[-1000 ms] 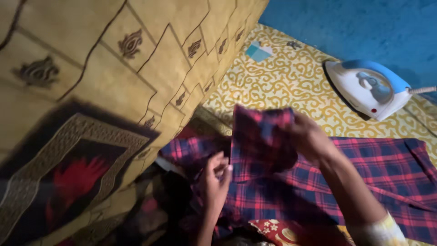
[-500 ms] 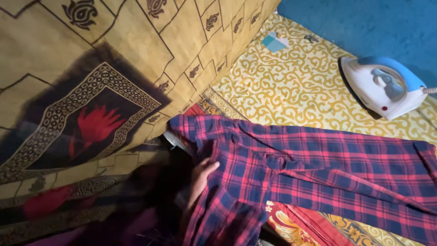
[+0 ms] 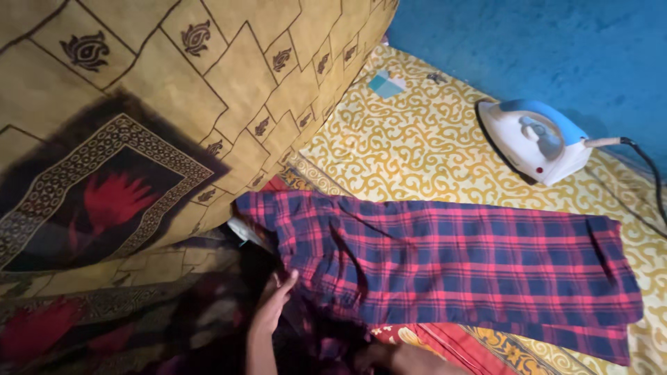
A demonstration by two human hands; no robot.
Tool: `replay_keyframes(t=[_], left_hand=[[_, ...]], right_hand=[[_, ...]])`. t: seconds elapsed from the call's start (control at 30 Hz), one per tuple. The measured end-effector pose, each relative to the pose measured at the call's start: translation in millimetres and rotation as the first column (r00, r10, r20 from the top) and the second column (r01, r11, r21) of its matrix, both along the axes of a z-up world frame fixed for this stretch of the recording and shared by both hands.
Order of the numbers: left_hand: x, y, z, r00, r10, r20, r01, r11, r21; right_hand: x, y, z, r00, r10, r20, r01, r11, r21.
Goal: The person irons a red and blue plaid shirt laid out on a bed. They use a white and blue electric iron to smooth the fabric, moving it across the shirt's body and sleeves while adjusting the garment with their hands.
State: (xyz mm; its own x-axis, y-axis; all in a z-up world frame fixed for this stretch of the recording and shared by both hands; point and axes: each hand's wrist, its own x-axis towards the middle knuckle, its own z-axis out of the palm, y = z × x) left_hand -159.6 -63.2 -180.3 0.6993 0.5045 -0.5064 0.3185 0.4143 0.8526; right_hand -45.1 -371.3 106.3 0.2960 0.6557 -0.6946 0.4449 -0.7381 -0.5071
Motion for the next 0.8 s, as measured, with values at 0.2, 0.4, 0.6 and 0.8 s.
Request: replay_keyframes(t=[0.2,0.4,0.6,0.8], left_hand=[[11.1,-9.2,17.4,0.966,0.187,0.176,-0.215,0.964,0.157],[17.9,3.4,36.7,0.96,0.196,0.198,-0.237,0.949,0.21],[32.6,-18.0,69.7,0.957,0.1,0.271,-0.213,0.878,0.428],[22.0,-22.0,56.6,0.909,0.063,0.413,-0.338,0.693,0.637]], right_hand=[[58.5,16.8,-5.2,0.994,0.101,0.032,-0.103,0.851,0.514],[136.3,168.6,-71.6,0.926,0.27,0.264,-0.377,0.693,0.615],[175.3,345.7,-168.5,0.793,0.229,0.564,-0.533,0.71,0.46],[228.5,372.3,-193.4,0.644,0.649,0.404,-0.759,0.606,0.238]])
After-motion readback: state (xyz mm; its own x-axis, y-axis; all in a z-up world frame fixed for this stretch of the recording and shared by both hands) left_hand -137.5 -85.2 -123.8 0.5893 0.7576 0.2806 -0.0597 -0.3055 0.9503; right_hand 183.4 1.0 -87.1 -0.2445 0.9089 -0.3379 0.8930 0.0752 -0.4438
